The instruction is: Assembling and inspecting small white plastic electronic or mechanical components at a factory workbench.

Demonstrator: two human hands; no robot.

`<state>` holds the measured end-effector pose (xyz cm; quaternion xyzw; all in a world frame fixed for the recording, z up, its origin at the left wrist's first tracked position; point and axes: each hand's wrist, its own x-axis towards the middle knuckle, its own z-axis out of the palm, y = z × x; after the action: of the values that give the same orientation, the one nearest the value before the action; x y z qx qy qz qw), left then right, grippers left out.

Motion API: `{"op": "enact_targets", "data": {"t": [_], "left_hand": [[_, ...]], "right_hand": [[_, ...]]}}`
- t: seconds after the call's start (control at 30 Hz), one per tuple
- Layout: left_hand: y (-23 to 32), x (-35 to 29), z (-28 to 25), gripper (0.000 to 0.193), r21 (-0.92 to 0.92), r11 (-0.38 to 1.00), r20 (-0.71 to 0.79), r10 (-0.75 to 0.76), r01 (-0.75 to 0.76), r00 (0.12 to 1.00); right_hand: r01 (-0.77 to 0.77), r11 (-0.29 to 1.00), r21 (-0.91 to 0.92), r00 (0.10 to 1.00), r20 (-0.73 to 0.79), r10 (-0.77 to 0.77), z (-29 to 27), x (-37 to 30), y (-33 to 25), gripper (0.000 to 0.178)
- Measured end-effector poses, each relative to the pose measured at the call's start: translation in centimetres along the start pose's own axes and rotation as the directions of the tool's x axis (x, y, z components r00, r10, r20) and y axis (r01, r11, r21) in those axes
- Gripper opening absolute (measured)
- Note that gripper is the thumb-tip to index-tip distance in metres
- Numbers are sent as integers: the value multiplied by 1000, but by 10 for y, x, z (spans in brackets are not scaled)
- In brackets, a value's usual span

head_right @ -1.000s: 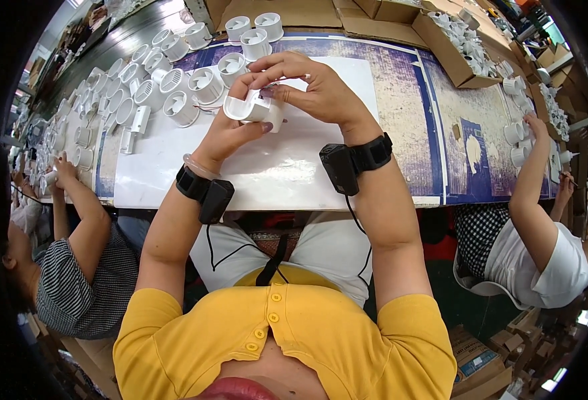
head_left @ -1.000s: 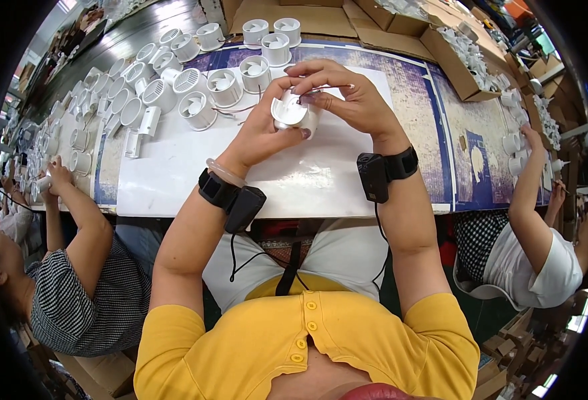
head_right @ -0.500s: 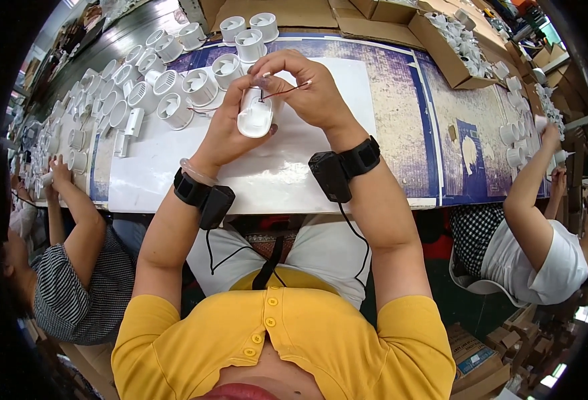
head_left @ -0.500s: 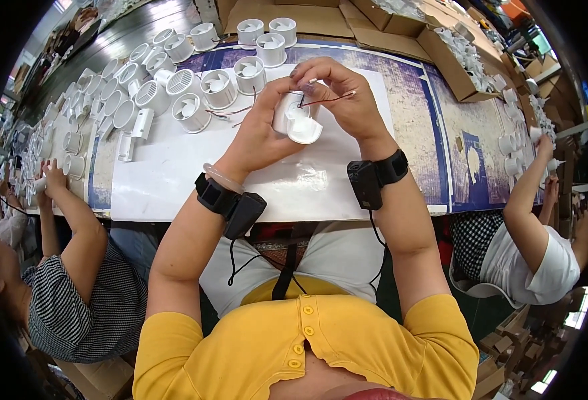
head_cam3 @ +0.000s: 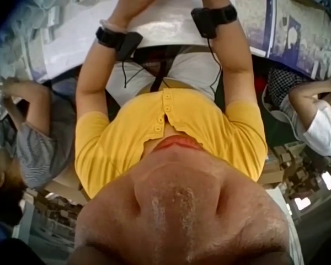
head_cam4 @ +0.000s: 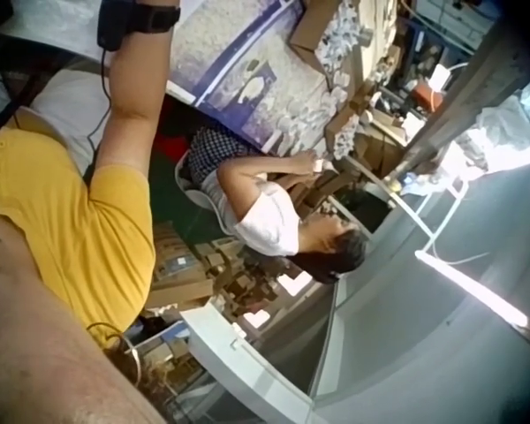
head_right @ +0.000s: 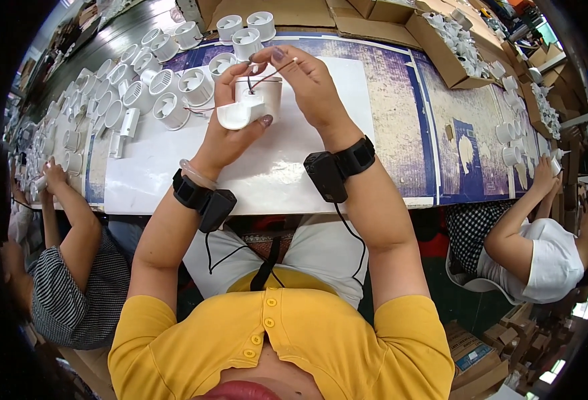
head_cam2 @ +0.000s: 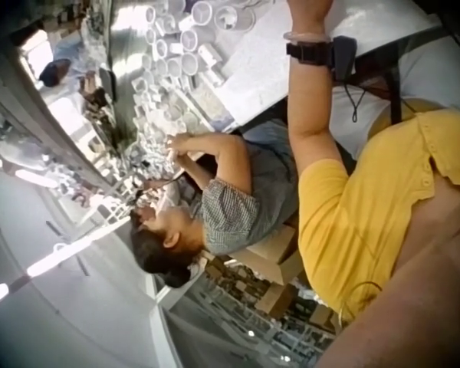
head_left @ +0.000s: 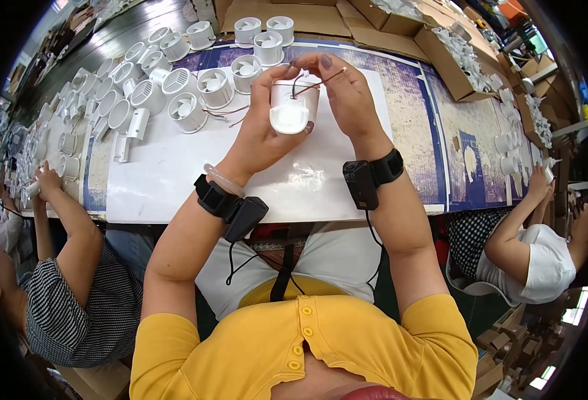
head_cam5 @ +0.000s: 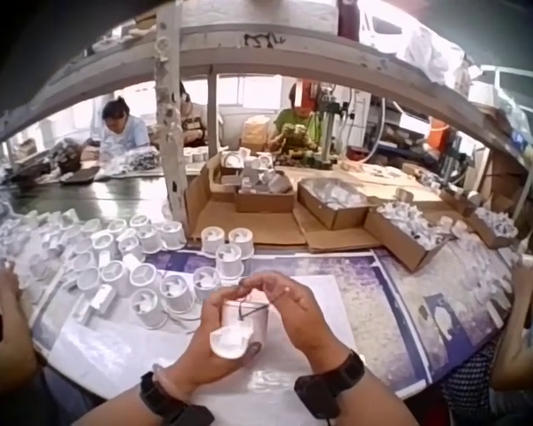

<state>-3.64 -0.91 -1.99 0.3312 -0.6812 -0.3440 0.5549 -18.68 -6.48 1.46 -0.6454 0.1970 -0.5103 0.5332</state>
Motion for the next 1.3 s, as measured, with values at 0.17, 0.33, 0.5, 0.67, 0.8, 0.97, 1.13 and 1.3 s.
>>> {"op": "enact_targets", "data": {"t": [0.17, 0.33, 0.5, 0.67, 0.8, 0.97, 1.13, 1.3], "left_hand": [[-2, 2, 3, 91, -88, 996, -47, -29, 25, 998], [-9, 1, 2, 98, -62, 998, -13, -24, 23, 1000], [-8, -1, 6, 102, -45, 995, -66, -95, 93, 993], [-3, -1, 7, 107, -75, 961, 5, -266, 266, 964], [-4, 0, 5, 108, 43, 956, 55, -292, 290, 955], [2, -1, 8, 103, 89, 960, 6, -268, 267, 963], [1, -3, 8, 105, 119, 959, -8, -257, 256, 966], [-2, -2, 3, 106, -41, 956, 37, -289, 291, 957]], "right_hand": [[-181, 983, 28, 983, 27, 180, 3, -4, 7, 33], [-264, 941, 209, 964, 93, 250, 7, -3, 22, 30], [-225, 959, 170, 973, 95, 211, 7, -3, 22, 27], [-154, 988, 14, 982, 114, 151, 1, -1, 20, 25], [-249, 968, -4, 959, 138, 248, -4, 5, 22, 23], [-339, 925, 173, 938, 143, 317, 1, 2, 26, 20], [-345, 921, 180, 932, 179, 314, -1, 4, 28, 20], [-283, 951, 125, 955, 133, 267, 2, 2, 32, 21]]}}
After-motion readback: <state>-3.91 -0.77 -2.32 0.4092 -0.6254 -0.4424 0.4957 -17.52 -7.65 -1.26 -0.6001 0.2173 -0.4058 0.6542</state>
